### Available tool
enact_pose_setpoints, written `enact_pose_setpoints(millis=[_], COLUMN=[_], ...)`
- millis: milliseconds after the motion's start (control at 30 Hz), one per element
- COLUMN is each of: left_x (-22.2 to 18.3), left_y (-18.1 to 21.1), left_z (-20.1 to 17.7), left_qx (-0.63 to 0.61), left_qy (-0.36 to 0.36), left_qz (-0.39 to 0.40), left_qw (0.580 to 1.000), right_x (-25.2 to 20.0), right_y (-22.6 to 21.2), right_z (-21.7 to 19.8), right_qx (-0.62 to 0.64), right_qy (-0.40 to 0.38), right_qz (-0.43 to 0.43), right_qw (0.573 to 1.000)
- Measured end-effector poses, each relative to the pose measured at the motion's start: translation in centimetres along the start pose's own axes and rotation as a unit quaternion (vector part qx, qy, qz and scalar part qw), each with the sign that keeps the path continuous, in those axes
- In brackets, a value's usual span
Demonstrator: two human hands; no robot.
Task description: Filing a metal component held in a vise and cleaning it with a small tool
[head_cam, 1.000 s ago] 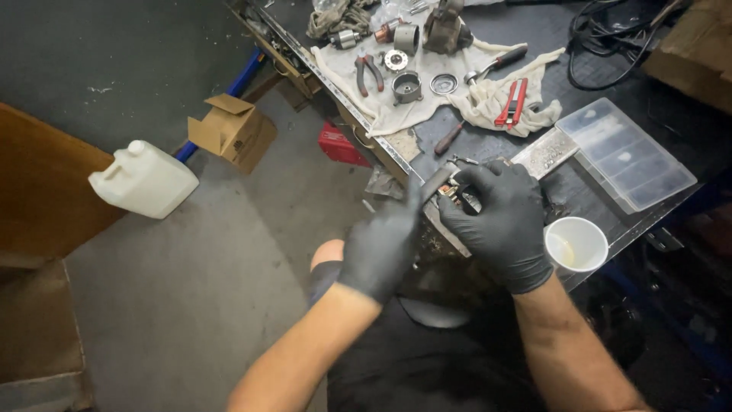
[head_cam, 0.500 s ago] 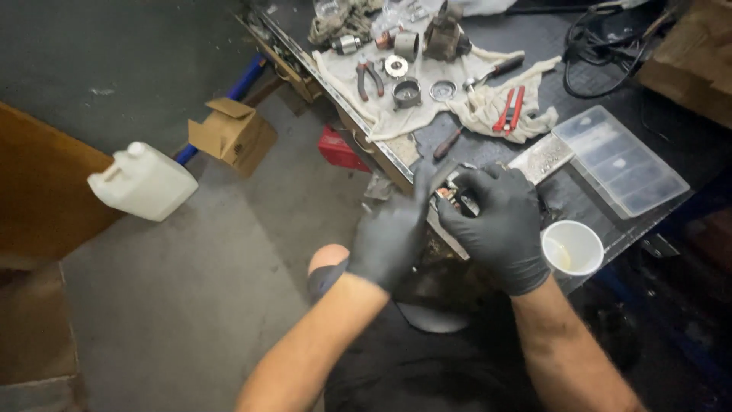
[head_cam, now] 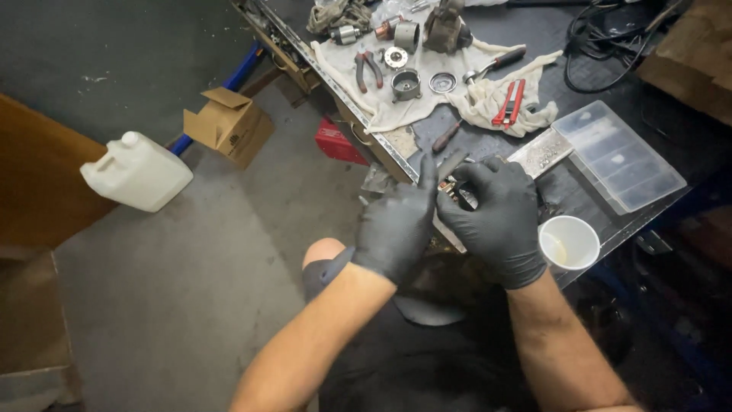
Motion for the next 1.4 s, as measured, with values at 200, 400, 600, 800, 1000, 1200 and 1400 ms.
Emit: enact_pose_setpoints(millis=[200, 400, 600, 800, 1000, 1200, 1400], left_x=[-0.8, -1.1, -0.6, 0.1, -0.3, -5.8, -8.7], left_y=[-0.3, -1.3, -1.1, -0.4, -1.7, -3.1, -5.2], left_z=[1.0, 2.8, 2.1, 3.4, 1.7, 3.6, 2.9], left_qx=[-0.064, -0.008, -0.129, 0.022, -0.242, -0.097, -0.118], left_qy=[-0.09, -0.083, -0.138, -0.018, -0.126, -0.164, -0.059], left_qz=[-0.015, 0.019, -0.013, 0.016, -0.094, -0.005, -0.1], left_qw=[0.994, 0.996, 0.982, 0.999, 0.957, 0.982, 0.986], right_x=[0.2, 0.1, 0.1, 0.3, -0.4, -0.4, -0.5], right_y=[0.3, 0.6, 0.8, 0.6, 0.7, 0.3, 0.6], right_z=[0.1, 0.2, 0.4, 0.5, 0.5, -0.3, 0.0], right_qx=[0.023, 0.015, 0.018, 0.031, 0.009, 0.011, 0.037], right_qy=[-0.013, -0.001, 0.004, 0.004, 0.002, 0.021, -0.017], right_qz=[0.015, 0.016, -0.011, -0.021, -0.022, -0.011, 0.03], right_qw=[1.0, 1.0, 1.0, 0.999, 1.0, 1.0, 0.999])
Point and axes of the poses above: each hand's wrist, its own x-axis towards the middle knuckle, its own z-axis out of the palm, y = z × x, the point moved 8 cm from there along x, towards the middle knuckle, and after that the axes turned 12 degrees about -y, right-handed, at the moved point
